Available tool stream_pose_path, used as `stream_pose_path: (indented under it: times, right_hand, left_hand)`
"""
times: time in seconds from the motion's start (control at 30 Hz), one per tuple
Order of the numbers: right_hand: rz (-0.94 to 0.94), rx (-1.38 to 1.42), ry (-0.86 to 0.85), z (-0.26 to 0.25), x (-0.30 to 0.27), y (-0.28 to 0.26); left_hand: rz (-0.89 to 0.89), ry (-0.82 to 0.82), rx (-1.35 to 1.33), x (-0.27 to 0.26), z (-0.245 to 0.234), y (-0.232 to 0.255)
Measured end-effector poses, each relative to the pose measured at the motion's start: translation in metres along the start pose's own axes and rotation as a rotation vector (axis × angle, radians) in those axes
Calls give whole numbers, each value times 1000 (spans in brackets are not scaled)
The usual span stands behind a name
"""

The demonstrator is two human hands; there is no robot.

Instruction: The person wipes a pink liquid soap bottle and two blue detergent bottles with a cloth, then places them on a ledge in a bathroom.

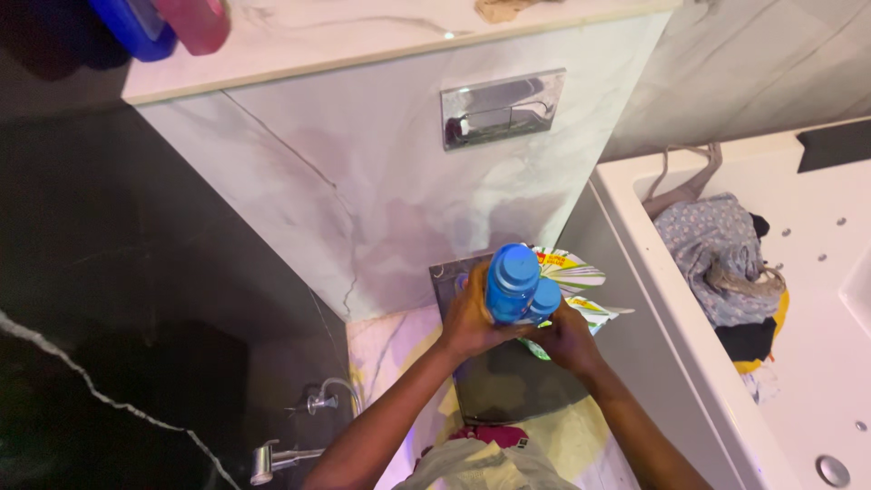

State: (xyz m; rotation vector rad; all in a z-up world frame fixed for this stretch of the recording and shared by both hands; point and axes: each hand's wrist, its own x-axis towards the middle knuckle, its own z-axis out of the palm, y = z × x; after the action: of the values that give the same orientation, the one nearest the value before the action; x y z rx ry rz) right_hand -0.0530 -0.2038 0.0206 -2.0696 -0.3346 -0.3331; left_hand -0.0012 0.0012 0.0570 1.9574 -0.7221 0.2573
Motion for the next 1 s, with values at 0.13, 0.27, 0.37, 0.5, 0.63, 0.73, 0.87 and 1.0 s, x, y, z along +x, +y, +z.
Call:
stream_pose_path:
  times: [0.13,0.27,0.37,0.5,0.63,0.73,0.87,1.0]
  right_hand:
    - [289,-176,-54,-7,16,-24]
    - [223,-97,-54,-9,33,-43]
    - [244,-153,-42,-8,43,-53]
    - [355,-289,-68,-6,58,-64]
    - [243,-238,-10,-2,80,-80]
    - [258,-182,-9,1,101,-97]
    - [215,-194,15,6,133,-114]
    - [271,-326,24,11,170,-135]
  left_hand:
    - [-130,-12,-118,7,-14,12]
    - [-143,-8,-87,15,-30,16]
    - [-86,2,-135,21,-41,16]
    - [-119,-24,-108,34,-64,19]
    - [-48,-32,-133,54,-87,16]
    - [-42,-56,-151,72,-106,10]
    - [12,-69,-189,98,-132,-2]
    - [63,-47,-213,127,-160,-12]
